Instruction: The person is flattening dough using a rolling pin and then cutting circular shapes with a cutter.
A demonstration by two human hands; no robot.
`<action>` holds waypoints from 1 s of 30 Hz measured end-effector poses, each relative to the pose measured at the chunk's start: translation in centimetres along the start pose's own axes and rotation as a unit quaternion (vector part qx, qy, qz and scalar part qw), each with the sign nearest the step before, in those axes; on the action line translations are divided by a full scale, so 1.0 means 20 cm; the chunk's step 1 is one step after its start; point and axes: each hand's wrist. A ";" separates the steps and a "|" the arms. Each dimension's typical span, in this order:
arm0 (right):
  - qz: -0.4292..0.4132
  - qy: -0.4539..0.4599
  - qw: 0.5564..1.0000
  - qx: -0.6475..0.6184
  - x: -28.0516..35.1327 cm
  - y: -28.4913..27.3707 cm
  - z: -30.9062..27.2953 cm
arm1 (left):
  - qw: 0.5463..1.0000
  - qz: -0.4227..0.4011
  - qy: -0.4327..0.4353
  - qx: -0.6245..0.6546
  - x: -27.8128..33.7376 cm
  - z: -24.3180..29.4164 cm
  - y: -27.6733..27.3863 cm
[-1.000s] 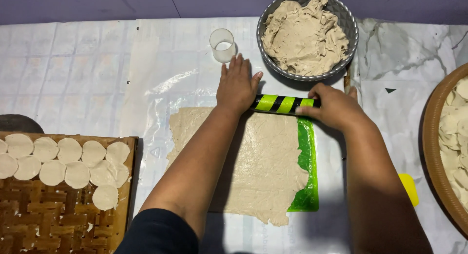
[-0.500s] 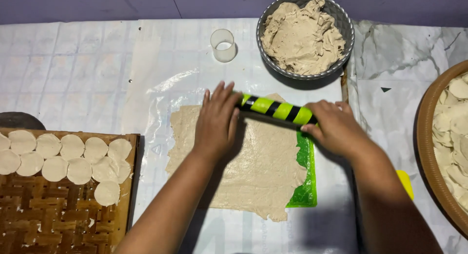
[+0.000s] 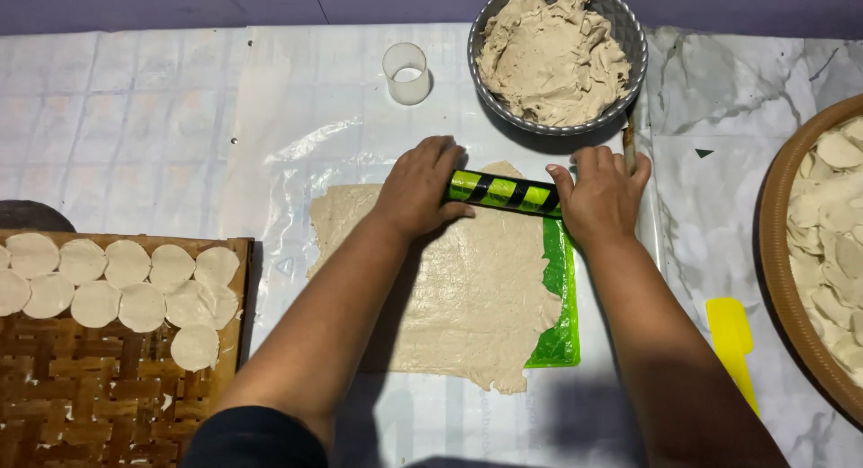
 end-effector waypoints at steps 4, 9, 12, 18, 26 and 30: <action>-0.072 -0.099 0.992 -0.017 0.03 -0.11 -0.01 | 0.995 -0.090 -0.030 0.019 -0.01 -0.10 0.00; -0.014 -0.143 0.989 -0.014 0.08 -0.38 -0.01 | 0.994 0.094 0.061 0.015 0.01 0.06 -0.12; -0.060 -0.148 0.987 -0.011 0.26 -0.57 -0.02 | 0.995 0.078 0.047 0.049 0.23 0.21 -0.15; -0.172 -0.126 0.977 0.021 0.54 -0.51 -0.01 | 0.999 0.018 -0.011 0.037 0.59 0.29 -0.03; -0.043 -0.054 0.997 -0.017 0.41 -0.15 0.01 | 0.989 0.082 -0.090 -0.085 0.32 0.24 0.16; -0.120 -0.072 0.990 0.012 0.51 -0.16 -0.02 | 0.987 -0.004 -0.102 -0.125 0.41 0.27 0.17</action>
Point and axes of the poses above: each hand's wrist, its own x-axis away from the middle knuckle, its own y-axis out of the palm, z = x × y, and after that the axes turned 13 degrees about z, right-handed
